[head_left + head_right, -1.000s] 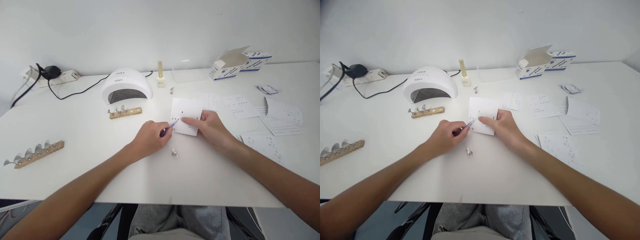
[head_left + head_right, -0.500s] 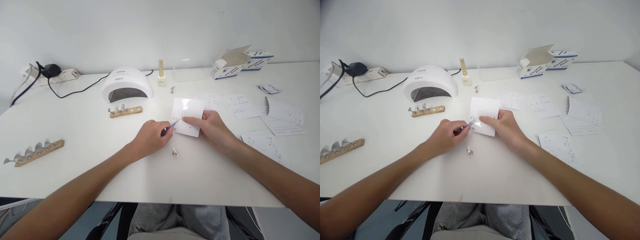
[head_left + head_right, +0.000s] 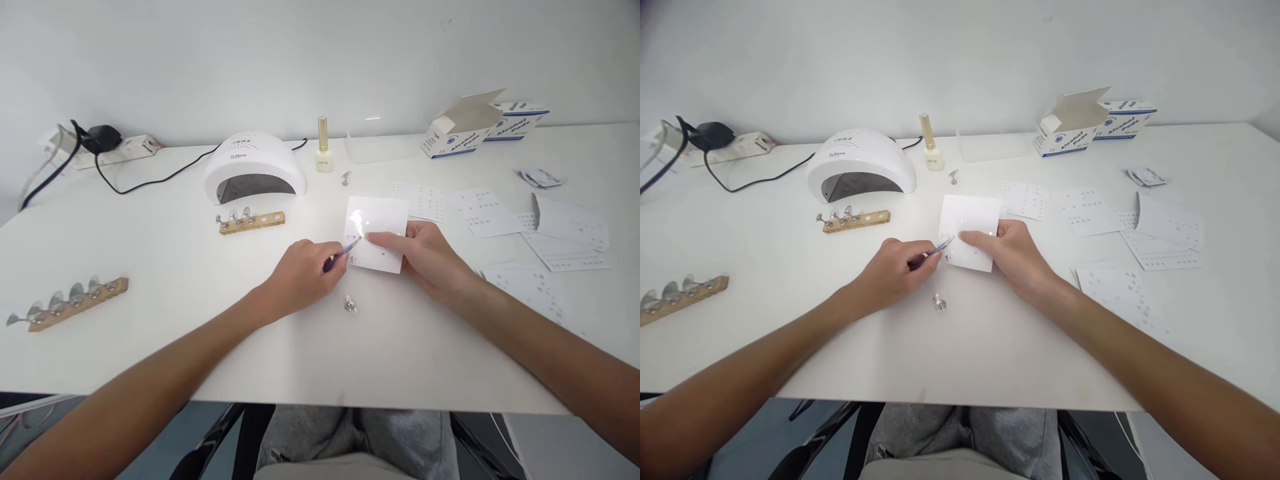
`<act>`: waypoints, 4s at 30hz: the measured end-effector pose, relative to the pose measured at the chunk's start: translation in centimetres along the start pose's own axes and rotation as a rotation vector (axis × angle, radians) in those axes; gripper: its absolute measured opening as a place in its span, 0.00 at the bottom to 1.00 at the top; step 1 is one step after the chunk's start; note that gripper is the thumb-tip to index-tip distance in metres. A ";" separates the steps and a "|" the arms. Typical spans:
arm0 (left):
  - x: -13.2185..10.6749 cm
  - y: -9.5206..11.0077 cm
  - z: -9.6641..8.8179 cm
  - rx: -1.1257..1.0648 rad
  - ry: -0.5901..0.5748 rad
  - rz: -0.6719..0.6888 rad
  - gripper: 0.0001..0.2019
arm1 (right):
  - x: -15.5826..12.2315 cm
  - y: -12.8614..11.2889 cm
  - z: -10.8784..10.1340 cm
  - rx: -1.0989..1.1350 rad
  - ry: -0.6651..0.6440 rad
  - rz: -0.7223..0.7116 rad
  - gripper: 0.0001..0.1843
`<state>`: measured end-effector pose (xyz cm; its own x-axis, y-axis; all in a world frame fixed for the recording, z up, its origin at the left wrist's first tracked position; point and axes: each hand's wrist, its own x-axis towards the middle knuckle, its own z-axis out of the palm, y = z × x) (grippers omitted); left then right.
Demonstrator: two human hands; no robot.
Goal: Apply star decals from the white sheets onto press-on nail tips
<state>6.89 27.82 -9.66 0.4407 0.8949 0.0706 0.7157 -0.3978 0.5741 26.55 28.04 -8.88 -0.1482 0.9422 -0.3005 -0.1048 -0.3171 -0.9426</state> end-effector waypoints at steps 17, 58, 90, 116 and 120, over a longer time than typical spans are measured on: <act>0.1 0.0 0.1 -0.017 0.021 0.022 0.17 | 0.1 0.2 0.0 -0.043 0.013 0.003 0.11; -0.1 -1.1 0.7 0.121 0.204 0.111 0.11 | 0.3 0.6 -0.2 -0.284 0.113 -0.096 0.21; 0.1 -1.0 0.7 0.187 0.152 0.098 0.13 | 0.3 0.5 -0.2 -0.252 0.138 -0.049 0.25; 0.1 -1.1 0.9 0.171 0.161 0.164 0.13 | 0.1 0.5 -0.2 -0.275 0.137 -0.027 0.24; 0.3 -1.1 0.6 0.152 0.183 0.158 0.12 | 0.2 0.5 -0.2 -0.249 0.108 -0.024 0.17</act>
<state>6.56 28.39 -10.78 0.4576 0.8356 0.3039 0.7249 -0.5485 0.4166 26.65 28.08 -9.42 -0.0416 0.9595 -0.2787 0.1405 -0.2706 -0.9524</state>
